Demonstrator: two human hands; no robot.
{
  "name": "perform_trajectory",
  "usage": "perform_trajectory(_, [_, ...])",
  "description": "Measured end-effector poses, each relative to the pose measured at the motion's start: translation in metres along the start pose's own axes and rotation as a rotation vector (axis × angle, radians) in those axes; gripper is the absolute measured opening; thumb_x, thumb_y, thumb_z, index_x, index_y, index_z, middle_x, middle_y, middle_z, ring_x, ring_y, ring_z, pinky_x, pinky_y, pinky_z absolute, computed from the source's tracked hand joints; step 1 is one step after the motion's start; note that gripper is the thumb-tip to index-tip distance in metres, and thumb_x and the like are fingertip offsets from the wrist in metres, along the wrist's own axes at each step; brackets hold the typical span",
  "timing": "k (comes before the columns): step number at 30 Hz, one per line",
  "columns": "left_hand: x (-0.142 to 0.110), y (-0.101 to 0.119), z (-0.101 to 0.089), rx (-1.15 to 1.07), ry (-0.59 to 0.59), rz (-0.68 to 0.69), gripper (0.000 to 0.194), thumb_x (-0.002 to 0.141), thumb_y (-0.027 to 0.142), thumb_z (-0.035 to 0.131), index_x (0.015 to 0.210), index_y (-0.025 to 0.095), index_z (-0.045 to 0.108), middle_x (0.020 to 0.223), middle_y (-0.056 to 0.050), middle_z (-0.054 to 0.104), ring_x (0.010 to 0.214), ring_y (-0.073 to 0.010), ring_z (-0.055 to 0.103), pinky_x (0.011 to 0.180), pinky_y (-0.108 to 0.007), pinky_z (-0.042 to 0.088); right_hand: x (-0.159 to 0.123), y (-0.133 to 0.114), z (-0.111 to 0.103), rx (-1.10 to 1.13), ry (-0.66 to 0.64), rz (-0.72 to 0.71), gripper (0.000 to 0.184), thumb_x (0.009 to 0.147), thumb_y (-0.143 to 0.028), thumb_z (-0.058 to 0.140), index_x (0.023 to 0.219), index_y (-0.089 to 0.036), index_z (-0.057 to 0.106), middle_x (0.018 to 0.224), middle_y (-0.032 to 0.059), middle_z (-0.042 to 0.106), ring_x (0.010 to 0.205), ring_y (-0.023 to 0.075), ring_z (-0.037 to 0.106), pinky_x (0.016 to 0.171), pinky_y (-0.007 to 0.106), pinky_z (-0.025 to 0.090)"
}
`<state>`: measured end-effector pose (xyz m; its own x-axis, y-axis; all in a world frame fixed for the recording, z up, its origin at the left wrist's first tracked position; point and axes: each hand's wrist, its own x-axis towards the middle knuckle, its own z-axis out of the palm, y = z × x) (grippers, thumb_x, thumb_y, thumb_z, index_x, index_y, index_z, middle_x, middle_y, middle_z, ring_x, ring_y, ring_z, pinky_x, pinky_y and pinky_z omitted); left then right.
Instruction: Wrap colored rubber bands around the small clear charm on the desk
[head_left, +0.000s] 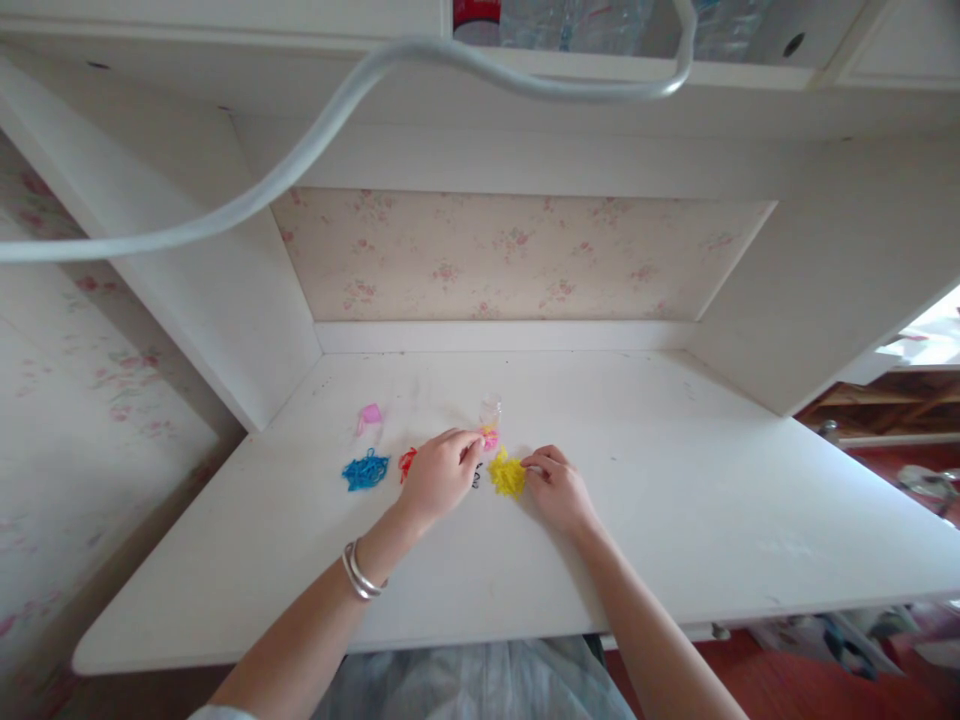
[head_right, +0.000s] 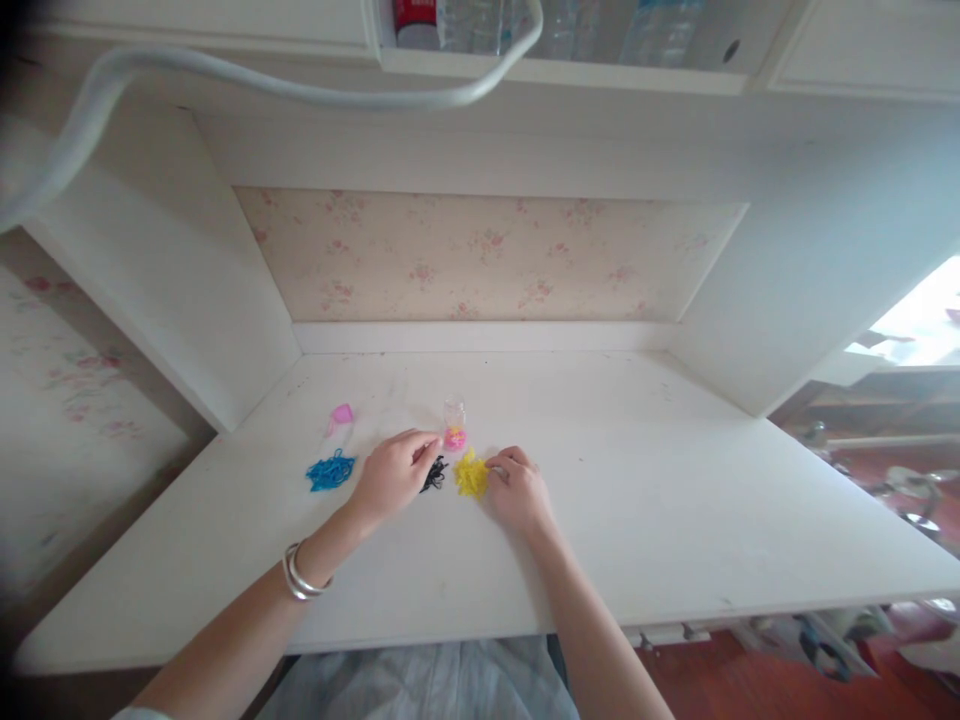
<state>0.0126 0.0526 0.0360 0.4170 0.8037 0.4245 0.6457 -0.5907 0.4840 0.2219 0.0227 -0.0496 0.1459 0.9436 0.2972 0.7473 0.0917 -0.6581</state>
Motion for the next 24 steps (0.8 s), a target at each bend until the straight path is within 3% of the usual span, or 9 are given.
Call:
perform_trajectory(5, [-0.016, 0.004, 0.025, -0.012, -0.112, 0.003, 0.025, 0.093, 0.026, 0.040, 0.090, 0.020, 0.064, 0.090, -0.003, 0.068, 0.084, -0.0148, 0.062, 0.076, -0.024, 0.045, -0.003, 0.001, -0.005, -0.147, -0.009, 0.041, 0.036, 0.078, -0.016, 0.043, 0.099, -0.028, 0.070, 0.103, 0.0014, 0.061, 0.092, 0.0158, 0.057, 0.085, 0.027, 0.039])
perform_trajectory(10, [-0.026, 0.006, 0.039, 0.071, -0.212, -0.002, 0.024, 0.092, 0.027, 0.041, 0.091, 0.022, 0.065, 0.091, -0.003, 0.068, 0.085, -0.0158, 0.063, 0.076, -0.025, 0.046, -0.003, -0.004, -0.007, -0.300, -0.111, 0.033, 0.039, 0.084, -0.022, 0.044, 0.113, -0.038, 0.064, 0.110, 0.0019, 0.058, 0.100, 0.0205, 0.054, 0.088, 0.036, 0.036])
perform_trajectory(17, [-0.036, 0.004, 0.046, 0.178, -0.294, -0.043, 0.020, 0.090, 0.028, 0.045, 0.097, 0.025, 0.063, 0.100, -0.001, 0.067, 0.091, -0.0171, 0.064, 0.073, -0.026, 0.047, -0.004, 0.005, -0.003, -0.214, -0.042, 0.003, 0.025, 0.085, -0.031, 0.048, 0.095, -0.030, 0.071, 0.104, 0.0027, 0.058, 0.093, 0.0168, 0.057, 0.082, 0.029, 0.040])
perform_trajectory(24, [-0.039, 0.000, 0.051, 0.210, -0.297, -0.018, 0.025, 0.093, 0.031, 0.038, 0.097, 0.025, 0.062, 0.098, -0.001, 0.068, 0.088, -0.0176, 0.065, 0.071, -0.027, 0.048, -0.003, 0.013, 0.001, -0.148, 0.017, 0.008, 0.026, 0.083, -0.035, 0.048, 0.092, -0.026, 0.071, 0.099, 0.0030, 0.059, 0.082, 0.0150, 0.059, 0.075, 0.027, 0.043])
